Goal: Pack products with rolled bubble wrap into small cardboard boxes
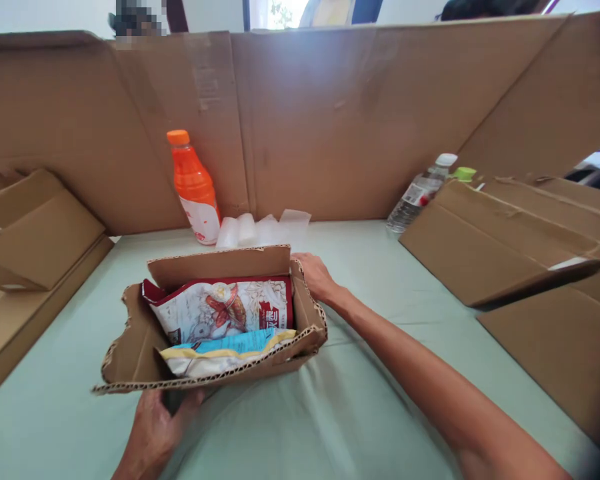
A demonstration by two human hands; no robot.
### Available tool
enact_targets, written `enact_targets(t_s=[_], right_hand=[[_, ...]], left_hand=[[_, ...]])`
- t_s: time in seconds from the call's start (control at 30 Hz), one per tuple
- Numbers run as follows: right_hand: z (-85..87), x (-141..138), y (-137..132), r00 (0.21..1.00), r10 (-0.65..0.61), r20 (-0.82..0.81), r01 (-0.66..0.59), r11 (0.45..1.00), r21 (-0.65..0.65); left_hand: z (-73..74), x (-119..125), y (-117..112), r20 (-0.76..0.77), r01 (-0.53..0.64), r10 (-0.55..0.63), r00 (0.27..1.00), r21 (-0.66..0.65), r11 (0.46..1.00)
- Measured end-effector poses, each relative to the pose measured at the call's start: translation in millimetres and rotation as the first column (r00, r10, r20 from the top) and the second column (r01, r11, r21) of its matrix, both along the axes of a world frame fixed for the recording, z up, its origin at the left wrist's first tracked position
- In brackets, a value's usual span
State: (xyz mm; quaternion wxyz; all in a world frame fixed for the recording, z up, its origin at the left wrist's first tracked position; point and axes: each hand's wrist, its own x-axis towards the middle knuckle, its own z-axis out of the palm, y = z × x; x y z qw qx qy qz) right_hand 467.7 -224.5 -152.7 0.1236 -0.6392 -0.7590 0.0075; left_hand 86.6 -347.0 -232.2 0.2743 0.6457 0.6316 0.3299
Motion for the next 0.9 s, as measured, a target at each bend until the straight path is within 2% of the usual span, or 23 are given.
enact_targets(t_s=[0.07, 0.13, 0.23, 0.33, 0.43, 0.57, 0.67, 0.73, 0.8, 0.87, 0.9], right_hand=[[-3.2, -4.4, 14.6, 0.999, -0.027, 0.024, 0.028, 0.999, -0.023], [-3.7, -2.4, 15.3, 0.998, -0.053, 0.038, 0.054, 0.998, -0.031], [1.2, 12.2, -10.1, 0.994, -0.091, 0.052, 0.093, 0.995, -0.031], [8.9, 32.0, -62.5, 0.993, -0.107, 0.047, 0.108, 0.994, -0.028], [15.4, 44.0, -128.5, 0.998, -0.026, -0.058, 0.025, 1.0, -0.004], [23.9, 36.5, -208.5, 0.963, 0.094, -0.253, -0.107, 0.994, -0.038], [31.2, 23.2, -249.3, 0.918, 0.048, -0.393, -0.105, 0.987, -0.125], [36.1, 16.9, -266.8, 0.891, -0.018, -0.454, -0.085, 0.975, -0.205], [40.5, 13.7, -277.4, 0.864, -0.071, -0.498, -0.08, 0.958, -0.274], [42.9, 12.3, -281.7, 0.833, -0.098, -0.545, -0.102, 0.94, -0.325], [42.8, 11.8, -281.8, 0.818, -0.105, -0.566, -0.12, 0.93, -0.346]], left_hand=[[-2.7, -3.3, -0.2, -0.041, -0.001, 0.001, 0.999, -0.006, 1.0], [-3.1, -3.6, -0.5, -0.055, -0.021, 0.021, 0.998, 0.001, 1.0], [0.7, 1.5, -1.5, -0.004, -0.04, 0.04, 0.999, 0.004, 0.999], [8.3, 8.5, -1.8, 0.066, -0.03, 0.028, 0.997, 0.027, 0.999], [16.7, 12.4, 0.3, 0.13, -0.002, -0.004, 0.992, 0.045, 0.999], [29.9, 16.3, 5.6, 0.182, 0.009, -0.011, 0.983, 0.015, 1.0], [43.8, 19.0, 3.2, 0.202, 0.042, -0.052, 0.978, 0.051, 0.998], [54.0, 17.5, -6.5, 0.177, 0.057, -0.075, 0.981, 0.107, 0.993], [64.0, 13.1, -24.4, 0.105, 0.029, -0.056, 0.993, 0.242, 0.97], [73.6, 9.7, -48.6, 0.015, 0.027, -0.037, 0.999, 0.436, 0.9], [78.2, 10.2, -61.8, -0.032, 0.069, -0.062, 0.998, 0.513, 0.856]])
